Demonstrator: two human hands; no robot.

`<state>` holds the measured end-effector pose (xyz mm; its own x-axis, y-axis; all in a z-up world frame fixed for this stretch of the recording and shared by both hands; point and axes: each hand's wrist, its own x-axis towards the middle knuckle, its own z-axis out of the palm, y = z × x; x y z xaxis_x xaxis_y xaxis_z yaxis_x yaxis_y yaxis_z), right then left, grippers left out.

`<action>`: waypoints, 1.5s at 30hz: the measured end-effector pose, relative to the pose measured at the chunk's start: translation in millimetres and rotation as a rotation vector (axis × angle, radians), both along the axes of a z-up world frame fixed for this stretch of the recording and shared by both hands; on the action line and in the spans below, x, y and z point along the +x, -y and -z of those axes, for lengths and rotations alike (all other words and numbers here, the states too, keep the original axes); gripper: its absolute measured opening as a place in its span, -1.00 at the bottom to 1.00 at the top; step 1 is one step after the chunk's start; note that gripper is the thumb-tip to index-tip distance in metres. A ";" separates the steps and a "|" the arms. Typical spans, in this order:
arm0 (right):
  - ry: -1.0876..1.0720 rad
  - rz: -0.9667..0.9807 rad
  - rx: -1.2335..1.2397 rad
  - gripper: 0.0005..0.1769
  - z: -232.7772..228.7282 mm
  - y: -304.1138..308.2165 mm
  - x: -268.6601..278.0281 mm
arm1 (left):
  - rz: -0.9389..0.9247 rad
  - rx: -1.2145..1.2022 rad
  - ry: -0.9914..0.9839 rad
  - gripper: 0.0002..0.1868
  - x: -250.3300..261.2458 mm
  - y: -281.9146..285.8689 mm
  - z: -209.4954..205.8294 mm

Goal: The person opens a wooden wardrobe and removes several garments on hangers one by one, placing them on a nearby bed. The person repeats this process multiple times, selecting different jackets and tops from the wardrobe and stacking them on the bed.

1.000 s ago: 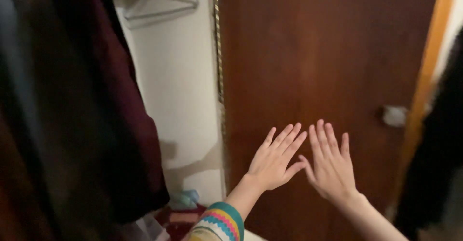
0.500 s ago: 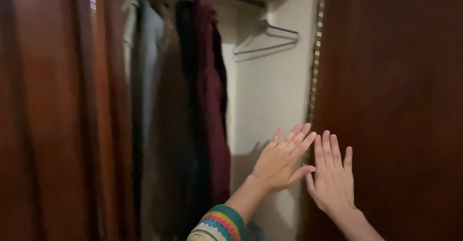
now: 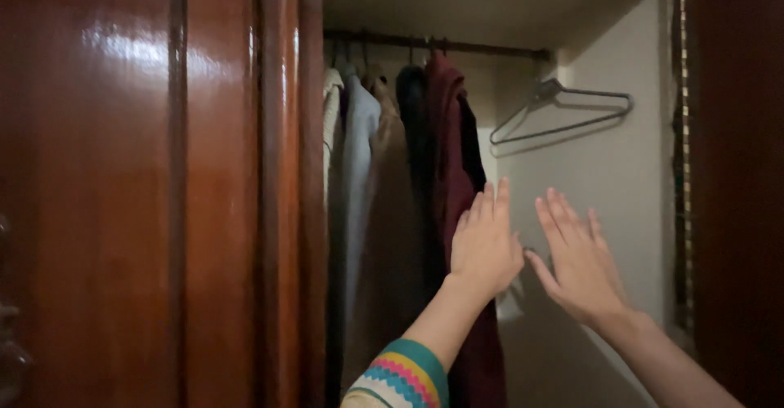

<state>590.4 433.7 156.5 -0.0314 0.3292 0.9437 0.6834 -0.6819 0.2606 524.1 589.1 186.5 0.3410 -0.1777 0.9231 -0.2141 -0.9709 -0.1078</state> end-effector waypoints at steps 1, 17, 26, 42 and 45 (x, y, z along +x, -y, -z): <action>-0.019 -0.022 -0.008 -0.08 -3.5 -8.9 1.2 | -0.014 -0.003 -0.031 -0.04 3.7 -6.2 -2.5; -0.435 -0.607 -0.138 0.05 -57.0 -101.9 92.4 | 0.085 -0.157 0.049 -0.01 49.2 -50.4 -73.9; -0.252 -0.741 0.144 -0.29 -113.0 -141.3 131.0 | 0.100 -0.242 -0.069 0.23 35.6 -56.1 -99.2; 0.071 0.294 0.035 -0.27 -244.2 -171.7 88.4 | -0.182 0.053 -0.195 0.08 49.7 -90.6 -101.5; 0.158 0.389 0.117 -0.30 -250.1 -187.5 102.2 | -0.115 0.094 -0.104 0.04 45.8 -93.0 -101.5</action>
<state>692.5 621.1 406.5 -0.0735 0.2360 0.9690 0.3272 -0.9121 0.2469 569.9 682.1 288.0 0.4564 -0.2156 0.8632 -0.1168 -0.9763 -0.1821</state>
